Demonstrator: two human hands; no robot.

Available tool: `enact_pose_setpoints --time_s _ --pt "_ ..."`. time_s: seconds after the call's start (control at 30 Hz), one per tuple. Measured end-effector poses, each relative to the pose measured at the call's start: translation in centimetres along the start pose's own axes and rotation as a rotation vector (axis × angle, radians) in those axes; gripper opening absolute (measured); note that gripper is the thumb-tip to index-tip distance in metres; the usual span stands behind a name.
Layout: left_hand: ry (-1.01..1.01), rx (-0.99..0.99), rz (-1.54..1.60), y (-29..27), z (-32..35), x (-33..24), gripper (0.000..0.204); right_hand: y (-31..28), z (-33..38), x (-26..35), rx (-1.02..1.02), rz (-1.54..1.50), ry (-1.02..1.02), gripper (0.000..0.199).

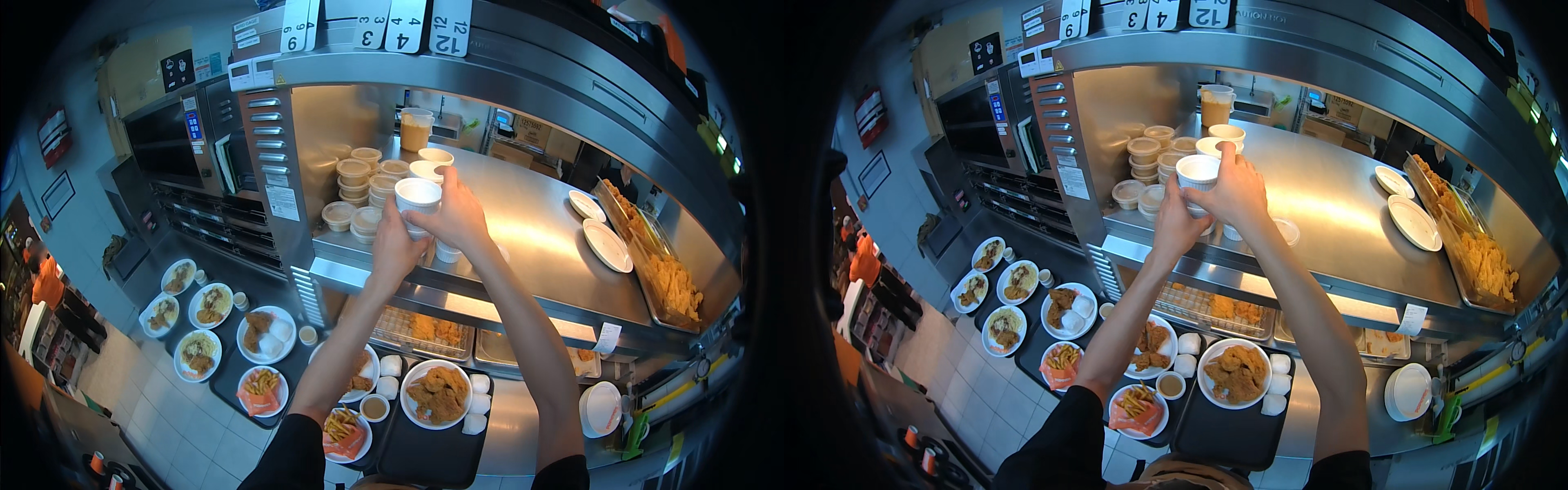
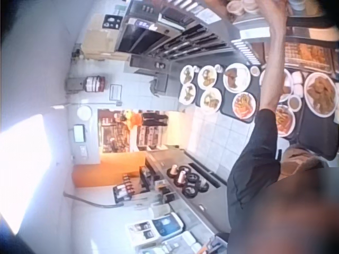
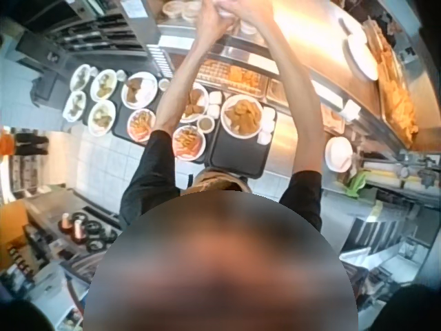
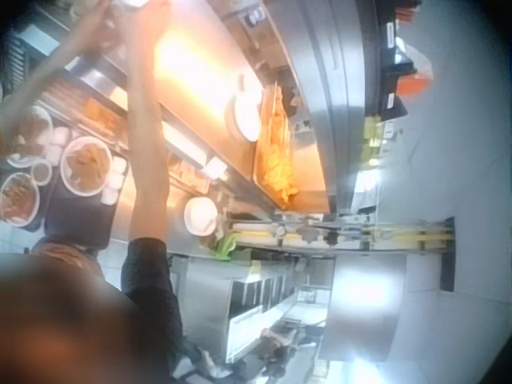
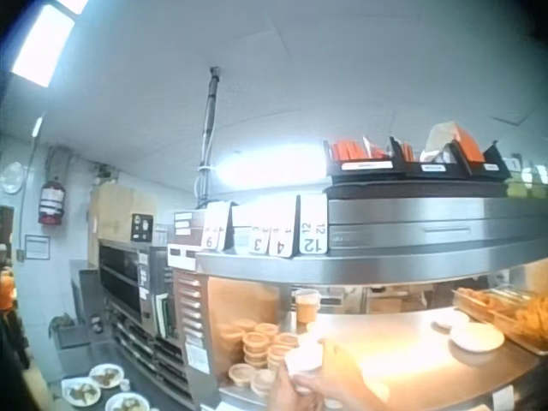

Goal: The person assembles multiple food orders in a fast-food kitchen. They place plates on trays, add fried chicken and french fries using tongs, include buns and small sauce cups, then carry the trays to the service counter and hand them off to customers.

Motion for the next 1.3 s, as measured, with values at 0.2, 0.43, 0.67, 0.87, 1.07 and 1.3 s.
enact_pose_setpoints --time_s 0.2,0.43,0.67,0.87,1.07,1.3 --pt "-0.014 -0.085 -0.102 -0.8 2.0 -0.6 0.103 1.4 -2.0 -1.1 0.107 -0.137 0.213 0.098" --pt "0.009 -0.166 -0.091 -1.1 3.5 -1.5 0.104 -3.5 -4.5 -3.7 0.124 -0.459 0.284 0.100" --pt "-0.011 -0.161 -0.063 -0.9 3.7 -1.1 0.098 -7.6 -1.8 -13.5 0.176 -0.326 0.424 0.086" --pt "-0.025 -0.115 0.039 -2.8 4.5 -1.2 0.097 -8.0 3.6 -25.7 0.069 -0.091 0.533 0.082" --pt "-0.082 -0.041 0.141 -6.9 6.9 -1.9 0.102 -2.4 3.0 -32.0 0.050 -0.001 0.534 0.094" --pt "-0.091 -0.005 0.125 -12.2 12.0 -3.8 0.102 -0.6 -2.7 -26.3 -0.242 -0.026 0.279 0.072"
Point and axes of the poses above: each hand's wrist, its own z-axis away from the middle knuckle, its own y-axis out of the palm, x = y × z, the point moved 10 cm from there along -z, towards the middle knuckle, and after that the axes turned 9 degrees about -x, right-handed, at the moved point
